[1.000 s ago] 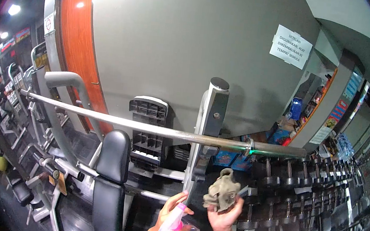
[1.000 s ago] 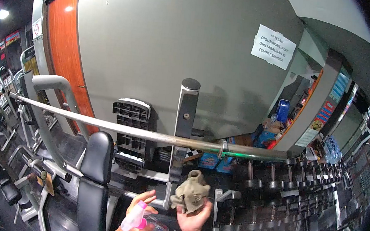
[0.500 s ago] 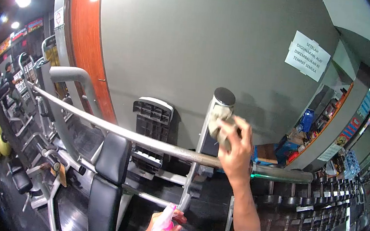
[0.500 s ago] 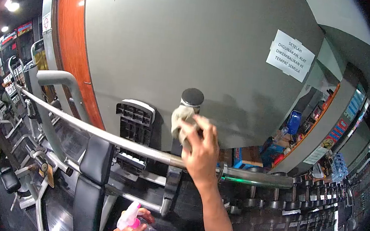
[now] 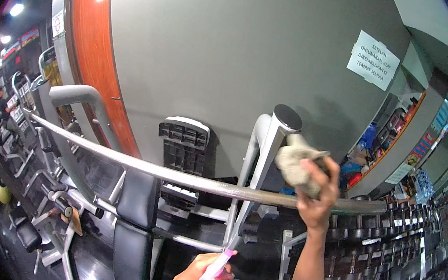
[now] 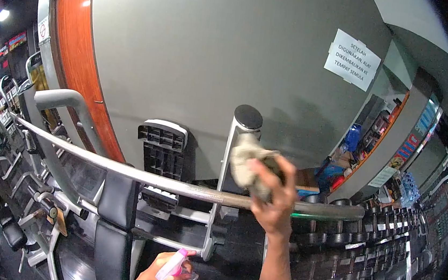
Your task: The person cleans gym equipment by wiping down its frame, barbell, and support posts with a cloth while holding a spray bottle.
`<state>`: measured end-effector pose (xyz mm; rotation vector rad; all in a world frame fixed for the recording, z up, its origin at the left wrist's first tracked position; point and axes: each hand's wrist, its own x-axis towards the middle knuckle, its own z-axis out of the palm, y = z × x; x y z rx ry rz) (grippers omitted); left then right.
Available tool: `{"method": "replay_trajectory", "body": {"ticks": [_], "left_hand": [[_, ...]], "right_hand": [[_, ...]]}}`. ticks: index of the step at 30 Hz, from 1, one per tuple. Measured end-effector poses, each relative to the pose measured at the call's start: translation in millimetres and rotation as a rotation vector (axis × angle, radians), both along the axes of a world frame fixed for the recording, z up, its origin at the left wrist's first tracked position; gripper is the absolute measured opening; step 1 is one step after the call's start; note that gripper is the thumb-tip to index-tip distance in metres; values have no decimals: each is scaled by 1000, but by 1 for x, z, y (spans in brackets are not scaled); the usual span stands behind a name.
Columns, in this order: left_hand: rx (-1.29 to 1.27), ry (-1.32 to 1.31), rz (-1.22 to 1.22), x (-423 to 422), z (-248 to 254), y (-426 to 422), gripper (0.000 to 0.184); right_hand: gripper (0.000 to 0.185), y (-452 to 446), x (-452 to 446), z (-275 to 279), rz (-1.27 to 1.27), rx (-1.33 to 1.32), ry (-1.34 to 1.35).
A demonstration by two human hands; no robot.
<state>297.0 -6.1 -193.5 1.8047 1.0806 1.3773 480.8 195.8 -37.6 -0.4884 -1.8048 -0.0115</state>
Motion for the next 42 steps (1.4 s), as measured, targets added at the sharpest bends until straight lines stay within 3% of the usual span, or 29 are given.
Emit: {"method": "replay_trajectory", "body": {"ticks": [2,5,7,10,13,16,18,20,26,27,31,34,37,42], "left_hand": [[-59,-36,-11,0,7,0,37],[-48,-31,-42,-13,9,2,28],[52,-6,-40,-24,3,0,25],[-74,-42,-39,-39,-5,-8,23],[-160,-106,-17,-44,-16,-12,26],[-202,-107,-39,-43,-21,-6,30],[-217,-94,-66,-40,-20,-3,32],[-237,-82,-93,-37,-6,1,33],[-214,-112,-96,-44,-13,-6,17],[-210,-103,-90,-47,-17,-9,15],[-351,-182,-20,-51,-19,-22,6],[-304,-188,-37,-54,-18,-24,5],[-306,-201,-43,-53,-17,-27,4],[-106,-78,-18,-57,-15,-29,23]], "right_hand": [[37,5,-15,1,2,40,-446],[17,-4,-13,-19,-5,84,-548],[28,-4,9,-18,-44,18,-625],[46,-11,36,-8,-182,-128,-703],[54,-16,41,1,-343,-211,-458],[67,-16,17,-5,18,-269,-197],[66,-20,-7,-5,49,-164,-536],[63,-27,-28,4,53,-237,-808],[63,-36,2,23,-10,-397,-869],[54,-38,8,23,-65,-360,-857],[50,-50,15,30,-315,-466,-802],[51,-64,-22,39,-211,-339,-646],[49,-57,-82,12,-24,-52,-571],[39,-53,-128,-60,5,-27,-459]]}}
